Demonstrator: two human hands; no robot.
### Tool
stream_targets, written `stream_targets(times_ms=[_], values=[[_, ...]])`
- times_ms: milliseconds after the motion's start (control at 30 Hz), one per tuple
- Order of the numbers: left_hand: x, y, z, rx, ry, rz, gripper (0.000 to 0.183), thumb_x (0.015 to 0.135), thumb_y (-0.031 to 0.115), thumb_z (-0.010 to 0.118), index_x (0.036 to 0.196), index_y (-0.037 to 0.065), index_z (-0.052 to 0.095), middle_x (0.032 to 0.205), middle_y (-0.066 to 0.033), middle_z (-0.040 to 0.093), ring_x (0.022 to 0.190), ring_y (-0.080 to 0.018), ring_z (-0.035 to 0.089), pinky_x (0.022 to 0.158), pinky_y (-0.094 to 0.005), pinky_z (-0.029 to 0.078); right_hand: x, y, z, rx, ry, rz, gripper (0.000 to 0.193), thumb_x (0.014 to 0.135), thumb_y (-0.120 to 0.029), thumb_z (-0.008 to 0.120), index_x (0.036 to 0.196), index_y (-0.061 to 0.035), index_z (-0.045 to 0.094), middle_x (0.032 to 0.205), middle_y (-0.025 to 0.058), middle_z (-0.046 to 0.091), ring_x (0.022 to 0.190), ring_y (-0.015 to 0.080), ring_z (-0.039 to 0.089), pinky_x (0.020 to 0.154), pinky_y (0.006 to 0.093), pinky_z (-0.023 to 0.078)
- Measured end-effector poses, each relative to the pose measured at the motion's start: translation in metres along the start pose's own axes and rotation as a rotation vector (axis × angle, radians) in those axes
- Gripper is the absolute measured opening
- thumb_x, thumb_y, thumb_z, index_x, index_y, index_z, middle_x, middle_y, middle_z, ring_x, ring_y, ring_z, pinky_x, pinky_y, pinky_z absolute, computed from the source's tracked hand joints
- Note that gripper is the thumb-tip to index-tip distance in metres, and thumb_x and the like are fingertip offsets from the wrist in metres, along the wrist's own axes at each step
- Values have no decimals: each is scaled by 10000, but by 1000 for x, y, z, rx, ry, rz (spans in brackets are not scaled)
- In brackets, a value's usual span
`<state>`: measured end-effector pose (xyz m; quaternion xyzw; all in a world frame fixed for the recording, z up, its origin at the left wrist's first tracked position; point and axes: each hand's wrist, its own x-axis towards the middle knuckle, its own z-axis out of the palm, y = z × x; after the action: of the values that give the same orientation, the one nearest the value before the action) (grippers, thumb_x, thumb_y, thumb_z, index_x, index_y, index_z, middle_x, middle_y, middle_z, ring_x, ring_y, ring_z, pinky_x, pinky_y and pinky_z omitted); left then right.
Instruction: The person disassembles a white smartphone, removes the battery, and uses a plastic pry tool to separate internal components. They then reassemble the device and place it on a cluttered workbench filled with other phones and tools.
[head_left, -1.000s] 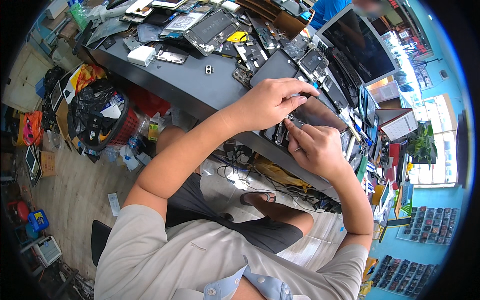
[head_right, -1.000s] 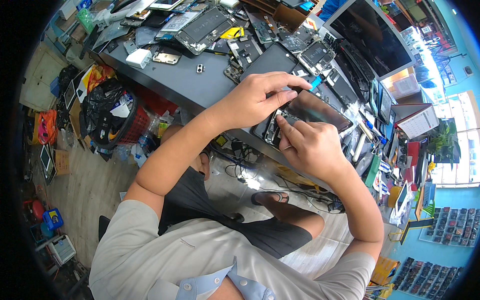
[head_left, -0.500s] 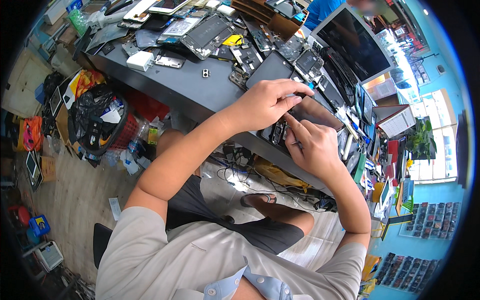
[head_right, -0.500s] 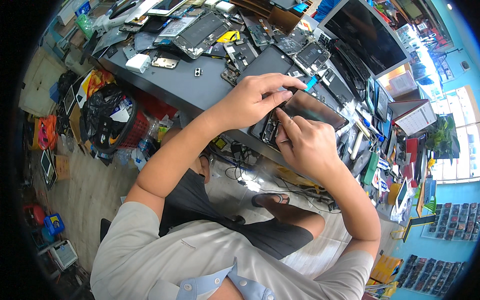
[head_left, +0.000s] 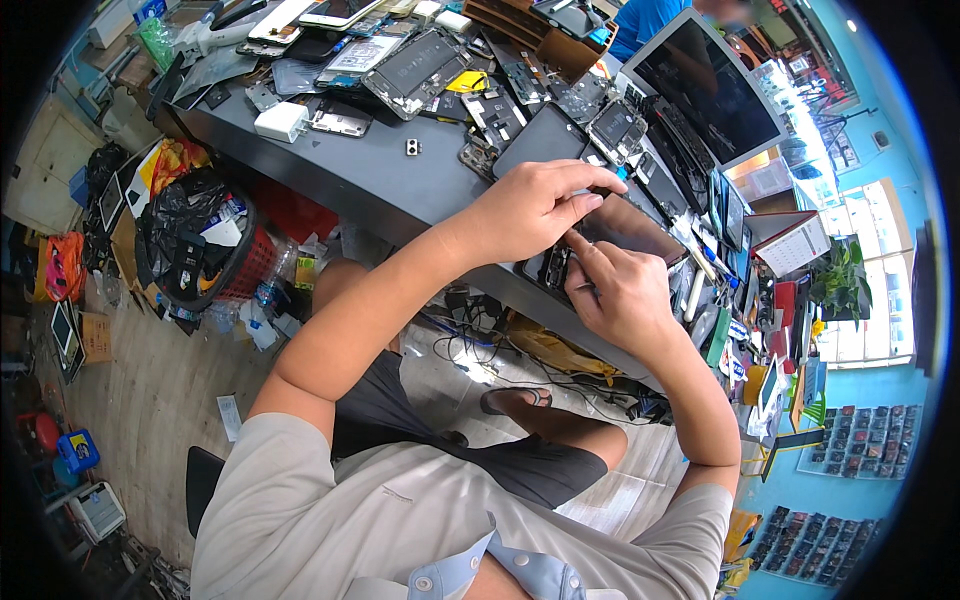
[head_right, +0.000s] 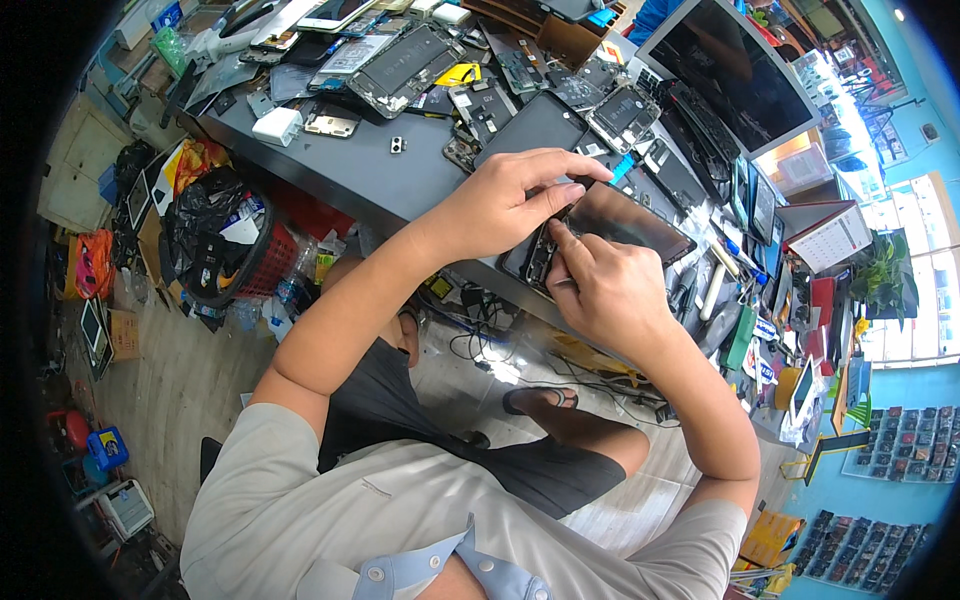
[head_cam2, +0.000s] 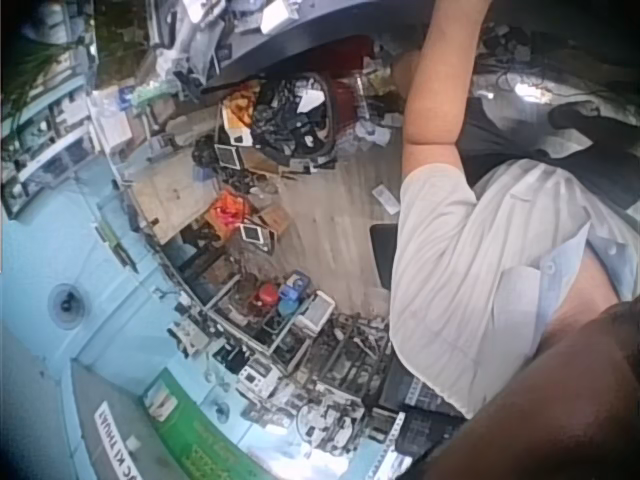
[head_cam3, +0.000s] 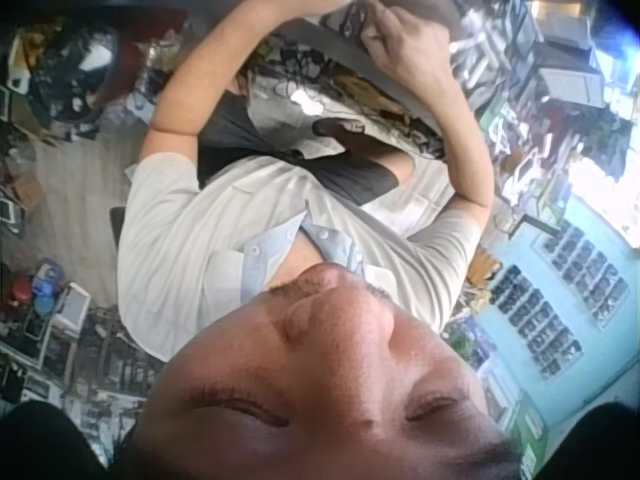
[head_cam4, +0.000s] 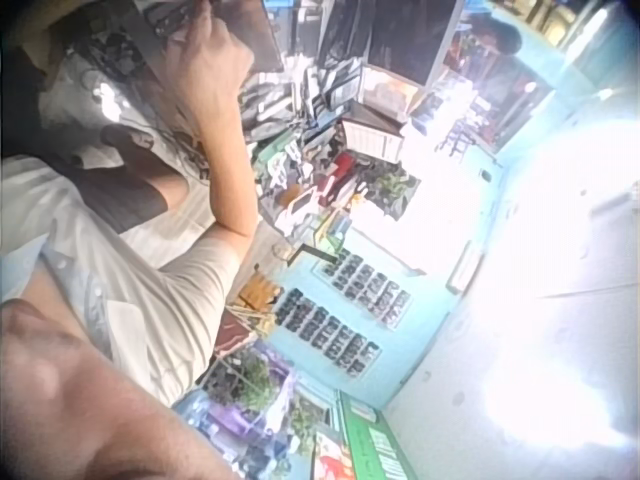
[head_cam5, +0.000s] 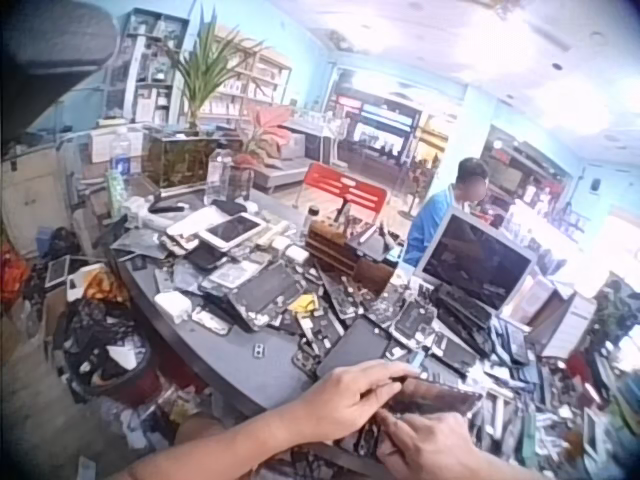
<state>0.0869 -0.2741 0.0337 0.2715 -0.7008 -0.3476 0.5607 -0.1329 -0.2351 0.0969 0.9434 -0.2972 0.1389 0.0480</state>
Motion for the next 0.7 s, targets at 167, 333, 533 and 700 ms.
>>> stream_targets(times_ms=[167, 333, 533, 700], values=[[1, 0, 1, 0, 8, 12, 322, 1163, 111, 723, 1476, 81, 794, 1303, -115, 837, 883, -162, 746, 846, -346, 618, -1, -1, -1, -14, -24, -21, 473, 939, -127, 796, 1389, 18, 798, 789, 101, 705, 657, 311, 752, 601, 462, 594], [0, 0, 0, -9, -11, -11, 327, 1164, 102, 721, 1483, 73, 789, 1312, -115, 837, 906, -158, 758, 857, -344, 624, -4, -4, -6, -38, 13, -9, 464, 916, -97, 798, 1368, 9, 803, 781, 84, 689, 644, 286, 742, 585, 437, 580], [1, 0, 1, -5, 14, 32, 328, 1162, 90, 717, 1482, 71, 789, 1304, -110, 837, 956, -154, 780, 884, -335, 627, -19, -12, -11, -22, 87, -18, 446, 896, -56, 794, 1338, -3, 811, 774, 50, 661, 619, 249, 713, 565, 414, 566], [0, 4, -2, 3, -28, -44, 331, 1157, 83, 722, 1481, 69, 791, 1295, -110, 840, 969, -156, 790, 892, -337, 630, -24, -10, -5, -28, 99, -3, 461, 888, -55, 797, 1346, 2, 804, 796, 60, 668, 623, 255, 713, 567, 416, 568]])
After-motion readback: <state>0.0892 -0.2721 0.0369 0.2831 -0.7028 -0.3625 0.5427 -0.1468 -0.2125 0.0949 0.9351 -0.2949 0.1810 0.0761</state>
